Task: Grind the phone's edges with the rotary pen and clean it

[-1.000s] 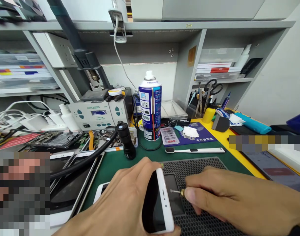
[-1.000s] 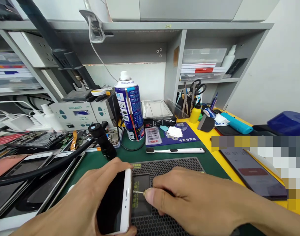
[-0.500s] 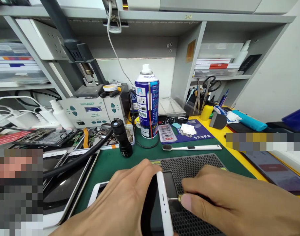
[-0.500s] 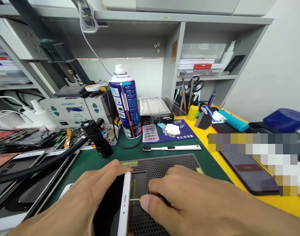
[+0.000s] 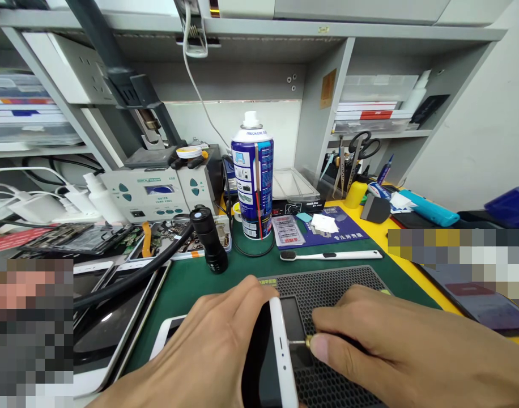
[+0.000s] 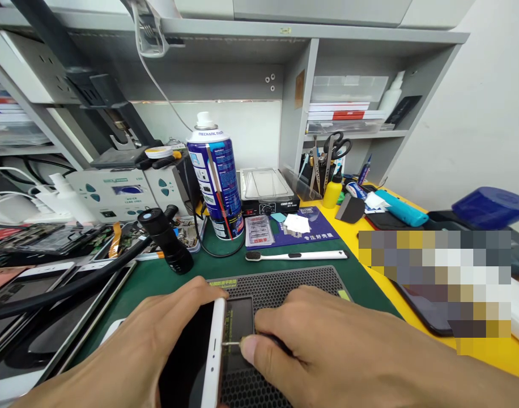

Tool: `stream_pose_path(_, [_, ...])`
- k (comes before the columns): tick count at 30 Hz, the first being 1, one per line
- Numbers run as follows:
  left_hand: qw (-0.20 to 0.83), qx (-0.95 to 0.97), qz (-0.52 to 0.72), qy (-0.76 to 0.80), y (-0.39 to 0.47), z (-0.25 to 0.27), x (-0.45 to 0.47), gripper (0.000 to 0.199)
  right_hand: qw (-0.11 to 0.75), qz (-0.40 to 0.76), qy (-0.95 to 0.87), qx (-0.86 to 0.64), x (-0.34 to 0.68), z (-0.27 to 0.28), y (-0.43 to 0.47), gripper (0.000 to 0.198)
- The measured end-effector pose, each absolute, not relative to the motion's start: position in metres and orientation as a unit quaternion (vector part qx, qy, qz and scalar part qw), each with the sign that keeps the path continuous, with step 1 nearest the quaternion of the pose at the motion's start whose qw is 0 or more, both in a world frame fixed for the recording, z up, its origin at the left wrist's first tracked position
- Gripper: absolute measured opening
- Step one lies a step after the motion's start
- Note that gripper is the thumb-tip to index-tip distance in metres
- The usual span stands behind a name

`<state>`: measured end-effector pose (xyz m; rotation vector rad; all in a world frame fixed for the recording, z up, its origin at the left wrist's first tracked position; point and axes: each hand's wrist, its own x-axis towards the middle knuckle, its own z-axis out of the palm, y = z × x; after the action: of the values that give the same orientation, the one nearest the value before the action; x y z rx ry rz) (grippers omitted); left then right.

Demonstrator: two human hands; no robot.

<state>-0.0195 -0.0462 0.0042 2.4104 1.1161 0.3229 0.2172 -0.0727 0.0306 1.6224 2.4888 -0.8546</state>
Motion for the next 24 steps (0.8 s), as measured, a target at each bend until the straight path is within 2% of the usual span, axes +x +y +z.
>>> stream_pose_path(3, [0.22, 0.878, 0.134, 0.403, -0.0472, 0.0029, -0.0195, 0.063, 0.029, -0.272, 0.805, 0.526, 0.2161, 0.0312, -0.0723, 0.062])
stream_pose_path(6, [0.24, 0.876, 0.108, 0.404, -0.0459, 0.0054, -0.0198, 0.053, 0.032, -0.274, 0.808, 0.521, 0.2148, 0.0313, -0.0725, 0.06])
stream_pose_path(17, [0.254, 0.874, 0.072, 0.409, -0.0447, 0.0105, -0.0202, 0.052, 0.012, -0.273, 0.816, 0.51, 0.2164, 0.0314, -0.072, 0.059])
stream_pose_path(24, [0.262, 0.874, 0.109, 0.394, -0.0414, 0.0112, -0.0219, 0.055, 0.016, -0.273, 0.811, 0.517, 0.218, 0.0307, -0.0744, 0.059])
